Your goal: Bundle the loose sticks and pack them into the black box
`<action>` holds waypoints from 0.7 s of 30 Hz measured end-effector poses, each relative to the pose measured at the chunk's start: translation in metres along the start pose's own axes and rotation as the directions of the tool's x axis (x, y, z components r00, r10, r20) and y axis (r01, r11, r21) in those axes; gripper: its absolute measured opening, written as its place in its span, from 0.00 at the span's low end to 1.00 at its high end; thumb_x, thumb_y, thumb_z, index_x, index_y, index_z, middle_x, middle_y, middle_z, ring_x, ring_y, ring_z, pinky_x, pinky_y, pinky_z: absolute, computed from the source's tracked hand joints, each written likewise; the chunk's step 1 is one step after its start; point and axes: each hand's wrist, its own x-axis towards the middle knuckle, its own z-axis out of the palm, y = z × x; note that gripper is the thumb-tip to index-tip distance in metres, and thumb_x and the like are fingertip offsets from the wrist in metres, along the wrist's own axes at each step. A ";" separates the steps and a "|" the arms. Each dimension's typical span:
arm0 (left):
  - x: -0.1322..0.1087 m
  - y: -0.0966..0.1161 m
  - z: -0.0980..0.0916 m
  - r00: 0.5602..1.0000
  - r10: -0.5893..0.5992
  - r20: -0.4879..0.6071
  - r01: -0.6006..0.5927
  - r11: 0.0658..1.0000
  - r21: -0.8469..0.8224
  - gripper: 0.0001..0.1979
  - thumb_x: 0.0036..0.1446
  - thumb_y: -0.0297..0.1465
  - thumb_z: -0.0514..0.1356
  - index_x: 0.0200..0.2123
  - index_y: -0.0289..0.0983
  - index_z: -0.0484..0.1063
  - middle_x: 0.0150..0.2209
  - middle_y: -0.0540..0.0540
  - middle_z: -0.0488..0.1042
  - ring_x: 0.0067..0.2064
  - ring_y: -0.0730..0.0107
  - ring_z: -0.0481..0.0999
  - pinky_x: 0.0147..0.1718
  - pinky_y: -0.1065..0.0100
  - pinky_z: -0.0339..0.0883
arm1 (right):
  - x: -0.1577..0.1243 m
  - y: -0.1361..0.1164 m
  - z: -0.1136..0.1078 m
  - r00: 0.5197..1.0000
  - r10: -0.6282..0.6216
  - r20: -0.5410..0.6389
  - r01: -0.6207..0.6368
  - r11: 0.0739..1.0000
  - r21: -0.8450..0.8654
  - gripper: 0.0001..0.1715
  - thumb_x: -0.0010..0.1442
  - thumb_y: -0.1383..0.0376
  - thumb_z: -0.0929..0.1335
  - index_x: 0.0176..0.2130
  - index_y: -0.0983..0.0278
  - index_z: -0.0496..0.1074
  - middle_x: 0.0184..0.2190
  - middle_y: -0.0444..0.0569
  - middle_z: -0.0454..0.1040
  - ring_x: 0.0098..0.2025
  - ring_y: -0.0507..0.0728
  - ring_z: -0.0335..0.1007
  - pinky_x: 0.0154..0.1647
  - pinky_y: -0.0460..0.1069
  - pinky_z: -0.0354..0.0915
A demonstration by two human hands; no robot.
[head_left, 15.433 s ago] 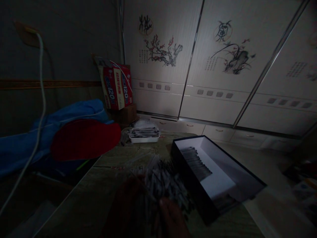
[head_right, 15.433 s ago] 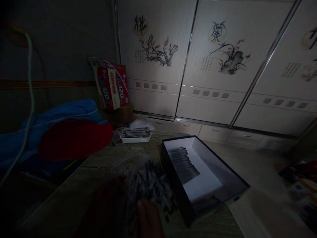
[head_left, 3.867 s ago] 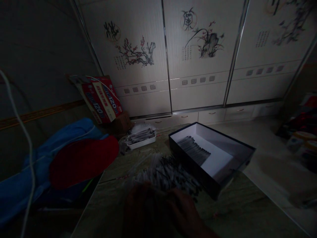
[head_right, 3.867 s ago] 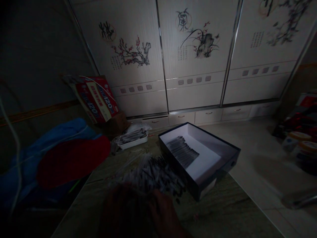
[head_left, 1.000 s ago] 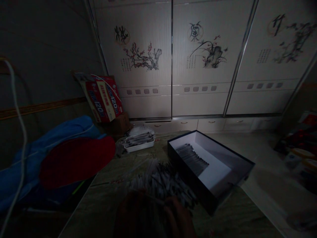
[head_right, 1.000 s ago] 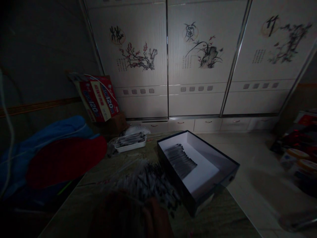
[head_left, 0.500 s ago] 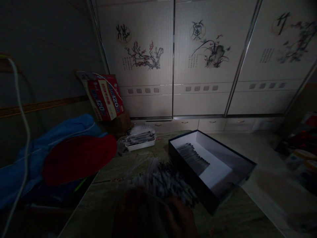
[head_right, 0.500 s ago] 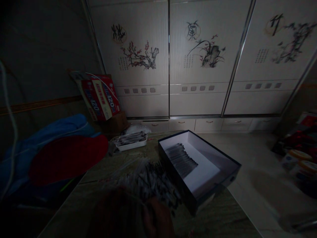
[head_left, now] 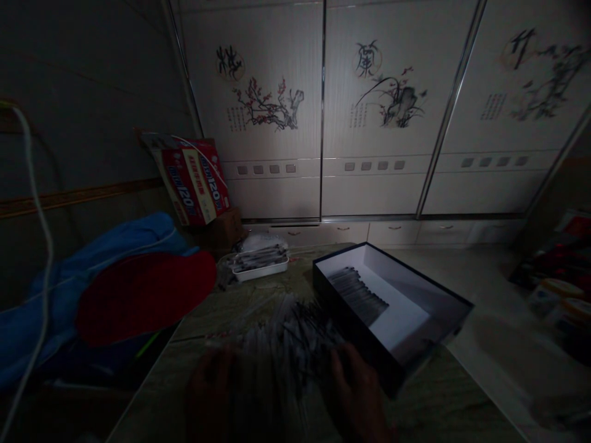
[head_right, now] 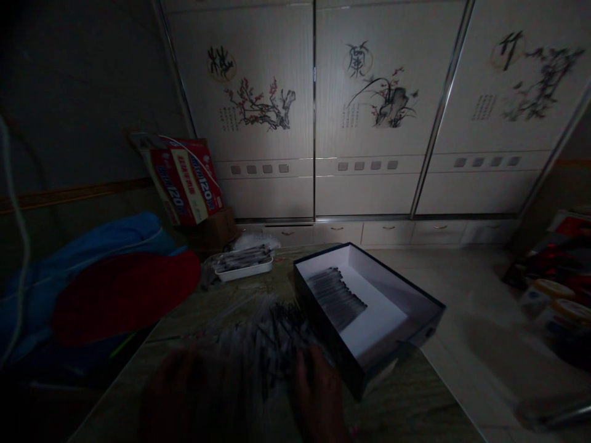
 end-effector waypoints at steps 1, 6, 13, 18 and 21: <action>-0.004 0.005 0.005 0.995 -0.036 0.089 0.037 0.999 -0.008 0.19 0.47 0.46 0.54 0.29 0.37 0.73 0.32 0.44 0.78 0.36 0.55 0.76 0.38 0.60 0.69 | 0.001 0.001 -0.001 1.000 0.013 0.016 -0.013 1.000 0.001 0.18 0.64 0.55 0.57 0.32 0.62 0.67 0.22 0.44 0.69 0.22 0.53 0.67 0.24 0.46 0.59; -0.015 0.008 0.020 0.964 -0.084 0.253 0.067 0.995 0.074 0.17 0.48 0.45 0.57 0.30 0.38 0.75 0.31 0.45 0.80 0.35 0.57 0.78 0.34 0.64 0.69 | 0.004 -0.002 -0.005 0.997 0.071 0.008 -0.071 0.996 0.062 0.19 0.65 0.55 0.56 0.40 0.62 0.70 0.33 0.50 0.76 0.34 0.57 0.73 0.35 0.48 0.64; -0.013 -0.001 0.025 0.964 -0.062 0.260 0.047 0.997 0.062 0.23 0.47 0.45 0.58 0.43 0.38 0.75 0.40 0.43 0.80 0.43 0.55 0.78 0.39 0.63 0.71 | 0.008 0.003 -0.006 0.987 0.146 -0.062 -0.140 0.986 0.089 0.21 0.64 0.54 0.57 0.48 0.63 0.66 0.43 0.54 0.74 0.45 0.60 0.71 0.45 0.53 0.65; -0.018 0.004 0.026 0.967 -0.063 0.246 0.039 0.994 0.100 0.22 0.48 0.45 0.56 0.41 0.37 0.75 0.41 0.42 0.79 0.44 0.55 0.77 0.42 0.62 0.69 | 0.010 0.009 -0.003 0.979 0.158 -0.125 -0.144 0.983 0.115 0.24 0.63 0.55 0.58 0.54 0.66 0.63 0.51 0.58 0.71 0.53 0.62 0.67 0.52 0.56 0.63; -0.019 0.002 0.026 0.962 -0.082 0.259 0.051 0.991 0.124 0.24 0.49 0.45 0.54 0.42 0.35 0.75 0.42 0.40 0.78 0.45 0.54 0.76 0.45 0.61 0.67 | 0.010 0.011 -0.001 0.978 0.157 -0.138 -0.141 0.983 0.117 0.25 0.64 0.57 0.57 0.55 0.67 0.62 0.50 0.59 0.71 0.52 0.62 0.67 0.50 0.56 0.64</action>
